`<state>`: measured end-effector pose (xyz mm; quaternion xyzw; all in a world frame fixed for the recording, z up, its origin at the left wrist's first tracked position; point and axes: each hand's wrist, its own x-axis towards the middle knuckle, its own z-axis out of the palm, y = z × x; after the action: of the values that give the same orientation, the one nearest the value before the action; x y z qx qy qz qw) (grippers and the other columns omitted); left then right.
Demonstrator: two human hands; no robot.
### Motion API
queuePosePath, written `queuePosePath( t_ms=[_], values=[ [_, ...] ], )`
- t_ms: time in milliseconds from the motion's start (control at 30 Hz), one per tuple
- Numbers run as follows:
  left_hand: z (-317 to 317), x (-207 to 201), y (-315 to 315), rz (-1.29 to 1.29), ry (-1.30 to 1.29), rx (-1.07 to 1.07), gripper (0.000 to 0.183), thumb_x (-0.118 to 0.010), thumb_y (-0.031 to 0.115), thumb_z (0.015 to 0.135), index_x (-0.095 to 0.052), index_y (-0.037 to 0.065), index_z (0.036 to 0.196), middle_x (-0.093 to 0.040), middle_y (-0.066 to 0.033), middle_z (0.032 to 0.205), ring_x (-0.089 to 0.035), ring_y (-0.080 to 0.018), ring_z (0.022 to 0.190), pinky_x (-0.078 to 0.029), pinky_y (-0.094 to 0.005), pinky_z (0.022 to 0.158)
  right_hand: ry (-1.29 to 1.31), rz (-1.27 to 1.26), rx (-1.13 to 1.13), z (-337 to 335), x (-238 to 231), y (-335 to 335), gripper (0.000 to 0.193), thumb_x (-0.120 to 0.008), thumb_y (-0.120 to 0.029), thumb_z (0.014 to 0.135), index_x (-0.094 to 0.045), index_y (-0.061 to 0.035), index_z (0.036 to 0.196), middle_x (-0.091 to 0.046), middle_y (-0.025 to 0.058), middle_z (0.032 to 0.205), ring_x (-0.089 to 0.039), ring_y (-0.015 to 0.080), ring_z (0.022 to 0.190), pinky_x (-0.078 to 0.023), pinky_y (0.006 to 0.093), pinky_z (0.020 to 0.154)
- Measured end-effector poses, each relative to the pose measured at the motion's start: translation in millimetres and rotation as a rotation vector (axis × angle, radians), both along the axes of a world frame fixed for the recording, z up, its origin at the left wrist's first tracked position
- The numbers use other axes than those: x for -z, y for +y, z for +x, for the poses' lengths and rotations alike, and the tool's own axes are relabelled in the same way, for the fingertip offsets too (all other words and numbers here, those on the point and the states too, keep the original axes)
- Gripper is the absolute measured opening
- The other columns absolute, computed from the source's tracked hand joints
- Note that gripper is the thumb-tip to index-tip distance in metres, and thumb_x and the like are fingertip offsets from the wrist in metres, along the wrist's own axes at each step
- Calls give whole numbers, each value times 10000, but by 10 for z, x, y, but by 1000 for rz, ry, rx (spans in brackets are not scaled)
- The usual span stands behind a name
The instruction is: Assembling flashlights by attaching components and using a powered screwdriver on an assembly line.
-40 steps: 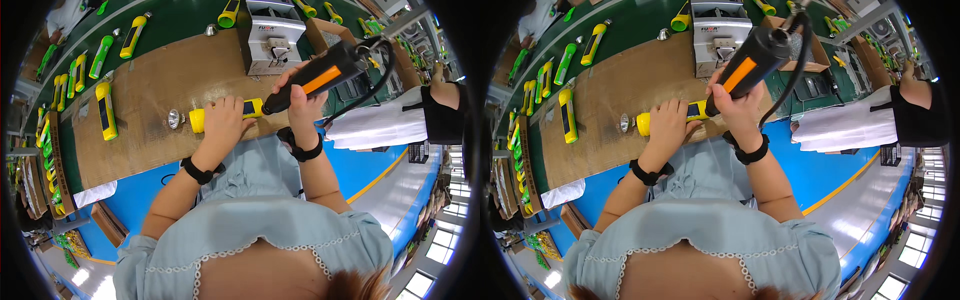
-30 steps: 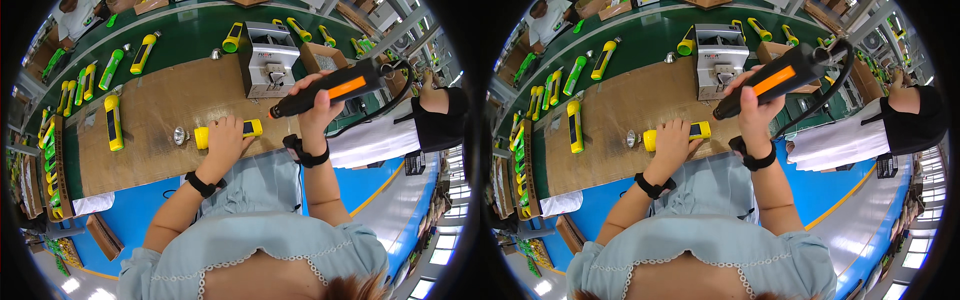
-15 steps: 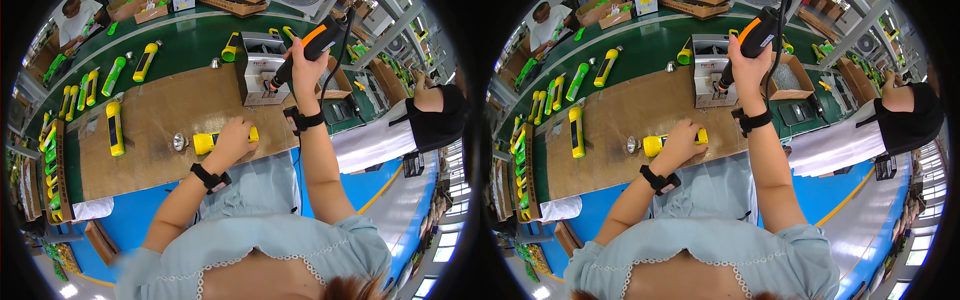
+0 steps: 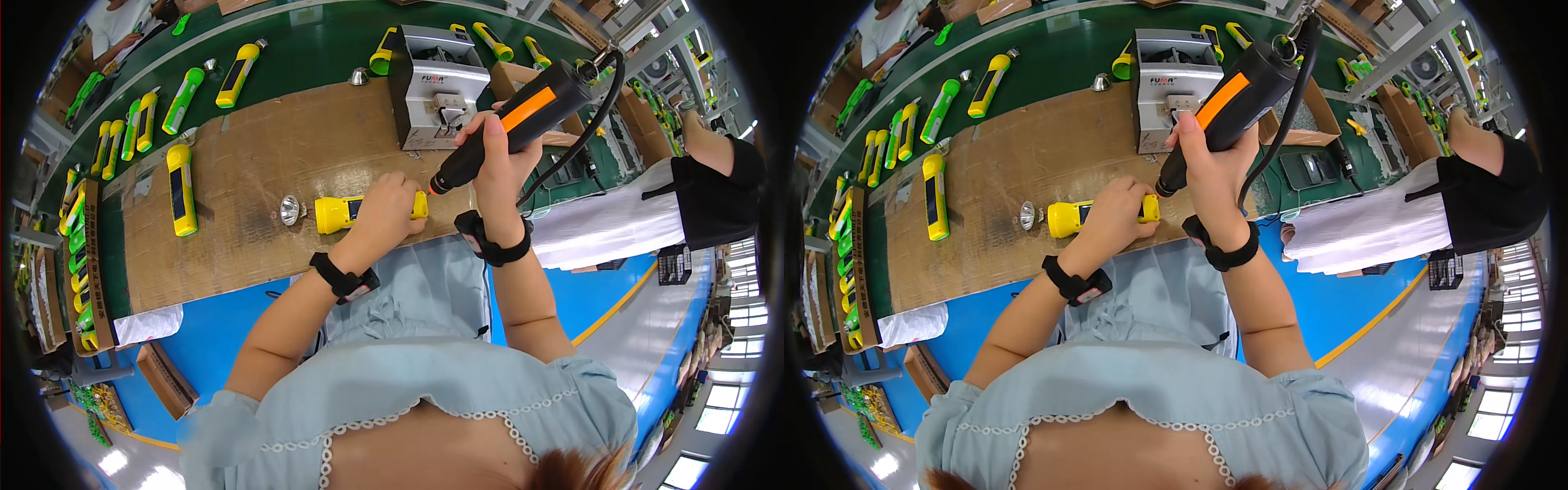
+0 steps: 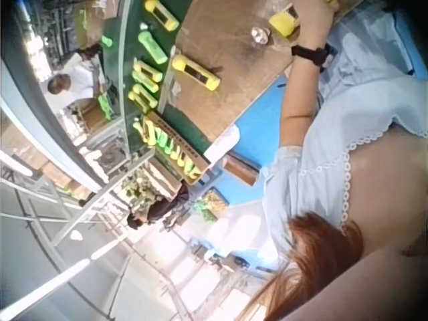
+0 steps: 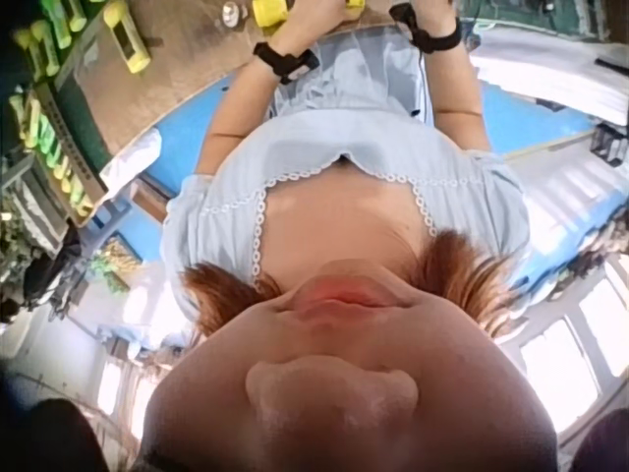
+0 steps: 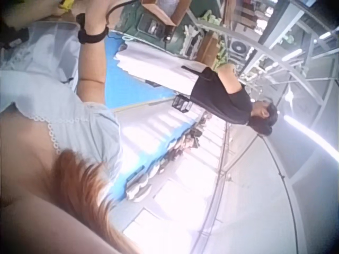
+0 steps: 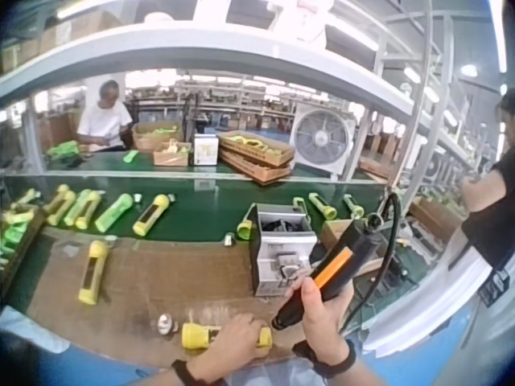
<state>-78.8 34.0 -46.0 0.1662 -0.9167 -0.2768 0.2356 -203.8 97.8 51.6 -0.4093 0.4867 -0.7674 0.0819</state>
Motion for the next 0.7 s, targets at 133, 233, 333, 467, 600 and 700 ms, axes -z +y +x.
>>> queuePosePath(
  t_ms=[133, 233, 333, 467, 600, 700],
  values=[
    [5, 13, 10, -10, -1, -12, 384, -752, 187, 631, -607, 22, 947, -558, -138, 897, -542, -319, 903, -448, -389, 809, -21, -24, -3, 17, 1, -4, 271, -576, -140, 883, -430, 17, 1049, -569, 111, 712, -575, 185, 594, -490, 297, 576],
    [14, 16, 11, 1, -2, -19, 387, -753, 187, 629, -605, 24, 947, -558, -135, 897, -542, -318, 907, -448, -389, 811, -3, -10, -8, 6, 39, -37, 277, -582, -144, 884, -430, 17, 1050, -574, 113, 725, -574, 183, 595, -489, 293, 577],
    [19, 7, 9, -9, -7, -29, 390, -760, 199, 625, -602, 29, 939, -558, -136, 899, -546, -316, 905, -452, -385, 804, 12, 28, -13, -3, 115, -86, 281, -589, -148, 883, -431, 11, 1051, -577, 116, 740, -574, 182, 600, -488, 291, 575],
    [8, -3, -15, -10, -24, -54, 407, -773, 226, 614, -601, 32, 928, -562, -133, 895, -563, -311, 884, -466, -383, 776, -38, 40, -133, 0, 245, -157, 271, -592, -149, 883, -438, -3, 1051, -575, 119, 744, -574, 180, 609, -490, 293, 573],
    [7, -36, -15, 22, -71, -83, 440, -791, 259, 590, -606, 31, 918, -572, -117, 891, -583, -302, 856, -480, -385, 740, -49, 31, -158, 39, 243, -174, 255, -599, -131, 873, -445, -7, 1034, -573, 121, 742, -574, 181, 612, -495, 298, 570],
    [-5, -49, -3, 40, -83, -114, 438, -795, 261, 576, -620, 33, 907, -578, -108, 900, -585, -298, 856, -481, -383, 736, -54, 16, -167, 32, 268, -162, 258, -605, -121, 865, -446, -7, 1033, -574, 123, 745, -578, 186, 614, -496, 302, 568]
  ],
)
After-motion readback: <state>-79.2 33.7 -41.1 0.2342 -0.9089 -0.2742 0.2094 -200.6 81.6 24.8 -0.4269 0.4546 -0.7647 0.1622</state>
